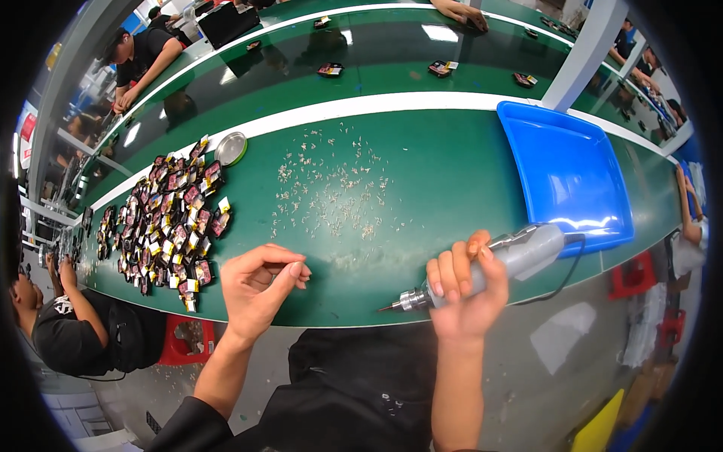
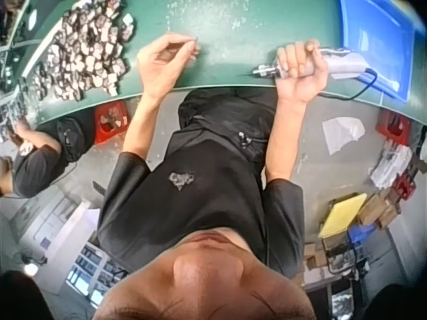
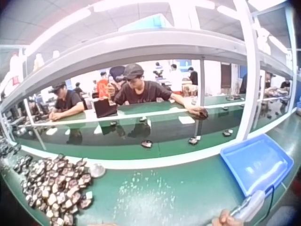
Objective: Assembling small electronic components using an electric screwdriver on a factory assembly line.
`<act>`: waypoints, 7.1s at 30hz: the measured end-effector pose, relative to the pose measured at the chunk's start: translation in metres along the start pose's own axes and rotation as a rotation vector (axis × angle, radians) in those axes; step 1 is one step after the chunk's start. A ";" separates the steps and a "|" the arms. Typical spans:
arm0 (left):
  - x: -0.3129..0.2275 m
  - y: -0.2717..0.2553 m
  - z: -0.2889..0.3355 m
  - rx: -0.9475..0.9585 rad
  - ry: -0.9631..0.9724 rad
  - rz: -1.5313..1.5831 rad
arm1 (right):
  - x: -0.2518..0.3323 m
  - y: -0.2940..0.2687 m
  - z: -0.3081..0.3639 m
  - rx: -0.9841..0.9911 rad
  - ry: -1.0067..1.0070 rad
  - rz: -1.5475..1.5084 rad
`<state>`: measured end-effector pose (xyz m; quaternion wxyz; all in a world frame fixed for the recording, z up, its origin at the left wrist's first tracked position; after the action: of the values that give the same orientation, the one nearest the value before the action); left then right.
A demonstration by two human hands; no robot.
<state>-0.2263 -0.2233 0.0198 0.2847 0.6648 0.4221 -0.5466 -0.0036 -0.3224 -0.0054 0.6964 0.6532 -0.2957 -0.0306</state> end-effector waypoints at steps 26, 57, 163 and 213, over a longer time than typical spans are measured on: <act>0.003 0.082 0.055 0.307 -0.295 0.894 | 0.009 0.044 0.040 0.093 -0.213 -0.049; 0.000 0.090 0.045 0.286 -0.113 0.279 | 0.018 0.031 0.036 0.024 -0.232 -0.019; -0.013 0.042 0.034 0.566 0.646 -1.016 | -0.024 0.060 0.001 0.177 0.017 0.673; -0.009 0.047 -0.019 0.419 0.495 -0.954 | 0.004 -0.002 0.005 0.074 0.050 0.127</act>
<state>-0.1764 -0.2325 0.0292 -0.2384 0.5514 0.6118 -0.5146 -0.0022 -0.3290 -0.0061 0.6797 0.6589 -0.3198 0.0407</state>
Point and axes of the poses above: each hand's wrist, its own z-axis away from the middle knuckle, its own y-axis out of the palm, x = y × z, the point moved 3 cm from there along -z, towards the middle knuckle, and after that the axes turned 4 degrees about y, right-handed, at the moved point
